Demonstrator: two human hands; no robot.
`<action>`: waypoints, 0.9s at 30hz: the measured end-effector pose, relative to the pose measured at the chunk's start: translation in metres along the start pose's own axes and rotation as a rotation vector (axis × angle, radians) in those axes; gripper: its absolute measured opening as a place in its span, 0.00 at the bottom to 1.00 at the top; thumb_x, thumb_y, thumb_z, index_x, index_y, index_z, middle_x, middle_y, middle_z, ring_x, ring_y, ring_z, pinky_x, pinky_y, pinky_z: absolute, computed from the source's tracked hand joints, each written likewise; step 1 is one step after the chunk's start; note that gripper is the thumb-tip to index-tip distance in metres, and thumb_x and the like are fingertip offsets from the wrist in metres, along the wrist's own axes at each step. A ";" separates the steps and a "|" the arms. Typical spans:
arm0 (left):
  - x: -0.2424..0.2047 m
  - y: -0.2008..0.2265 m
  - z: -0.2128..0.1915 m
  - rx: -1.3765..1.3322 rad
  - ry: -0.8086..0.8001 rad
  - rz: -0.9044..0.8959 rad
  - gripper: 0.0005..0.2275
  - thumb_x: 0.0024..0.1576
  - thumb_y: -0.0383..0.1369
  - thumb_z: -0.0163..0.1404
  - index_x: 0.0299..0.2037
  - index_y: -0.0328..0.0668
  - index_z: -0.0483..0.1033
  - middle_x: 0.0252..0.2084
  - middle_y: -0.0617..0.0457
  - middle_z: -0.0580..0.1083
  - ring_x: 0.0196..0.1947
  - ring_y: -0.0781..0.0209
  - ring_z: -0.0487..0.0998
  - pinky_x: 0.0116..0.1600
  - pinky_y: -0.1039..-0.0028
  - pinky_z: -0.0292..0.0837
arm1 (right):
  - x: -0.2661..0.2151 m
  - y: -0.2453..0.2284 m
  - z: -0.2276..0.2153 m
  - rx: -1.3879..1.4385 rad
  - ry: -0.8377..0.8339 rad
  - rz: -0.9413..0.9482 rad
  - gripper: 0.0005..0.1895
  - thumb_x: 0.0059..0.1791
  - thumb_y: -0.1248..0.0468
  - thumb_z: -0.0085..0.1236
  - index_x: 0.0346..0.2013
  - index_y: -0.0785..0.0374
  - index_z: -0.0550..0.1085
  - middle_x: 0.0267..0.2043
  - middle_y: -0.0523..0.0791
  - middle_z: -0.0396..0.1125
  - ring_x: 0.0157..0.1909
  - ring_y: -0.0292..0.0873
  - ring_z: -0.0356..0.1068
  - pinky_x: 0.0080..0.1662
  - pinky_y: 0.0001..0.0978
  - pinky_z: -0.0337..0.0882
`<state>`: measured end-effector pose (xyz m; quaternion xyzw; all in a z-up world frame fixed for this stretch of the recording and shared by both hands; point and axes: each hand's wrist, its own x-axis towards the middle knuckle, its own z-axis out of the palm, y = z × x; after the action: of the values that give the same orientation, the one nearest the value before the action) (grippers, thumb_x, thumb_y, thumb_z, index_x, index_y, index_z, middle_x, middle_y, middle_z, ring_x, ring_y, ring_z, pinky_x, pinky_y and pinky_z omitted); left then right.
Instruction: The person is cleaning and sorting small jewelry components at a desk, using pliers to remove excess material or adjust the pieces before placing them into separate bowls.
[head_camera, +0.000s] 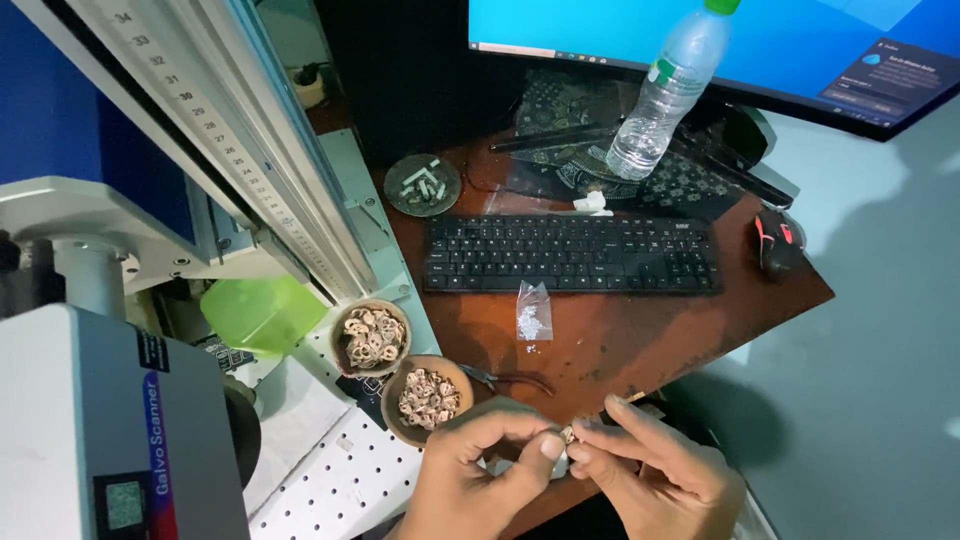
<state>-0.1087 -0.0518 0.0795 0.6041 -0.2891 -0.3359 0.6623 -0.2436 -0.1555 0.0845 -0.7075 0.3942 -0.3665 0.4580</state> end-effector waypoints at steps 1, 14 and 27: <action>0.001 0.000 0.001 0.001 0.000 0.001 0.08 0.57 0.37 0.59 0.35 0.42 0.86 0.33 0.54 0.84 0.33 0.69 0.80 0.36 0.77 0.74 | 0.000 -0.001 0.001 0.001 0.000 -0.001 0.26 0.33 0.74 0.73 0.46 0.62 0.83 0.32 0.51 0.84 0.22 0.40 0.84 0.30 0.28 0.87; 0.003 0.000 0.007 0.040 0.049 0.027 0.09 0.56 0.39 0.60 0.37 0.44 0.88 0.35 0.56 0.85 0.32 0.73 0.80 0.33 0.79 0.77 | 0.004 0.007 0.004 -0.257 0.034 -0.499 0.21 0.41 0.67 0.69 0.49 0.60 0.79 0.38 0.44 0.81 0.36 0.30 0.83 0.44 0.21 0.82; 0.000 0.009 0.006 0.162 0.015 0.219 0.08 0.58 0.40 0.58 0.38 0.48 0.87 0.38 0.54 0.86 0.37 0.66 0.85 0.41 0.73 0.83 | 0.003 0.011 -0.006 -0.325 -0.056 -0.591 0.25 0.42 0.65 0.68 0.54 0.58 0.76 0.42 0.42 0.81 0.42 0.31 0.84 0.49 0.22 0.82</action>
<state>-0.1124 -0.0544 0.0891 0.6229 -0.3743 -0.2328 0.6463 -0.2500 -0.1638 0.0762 -0.8647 0.2125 -0.3962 0.2241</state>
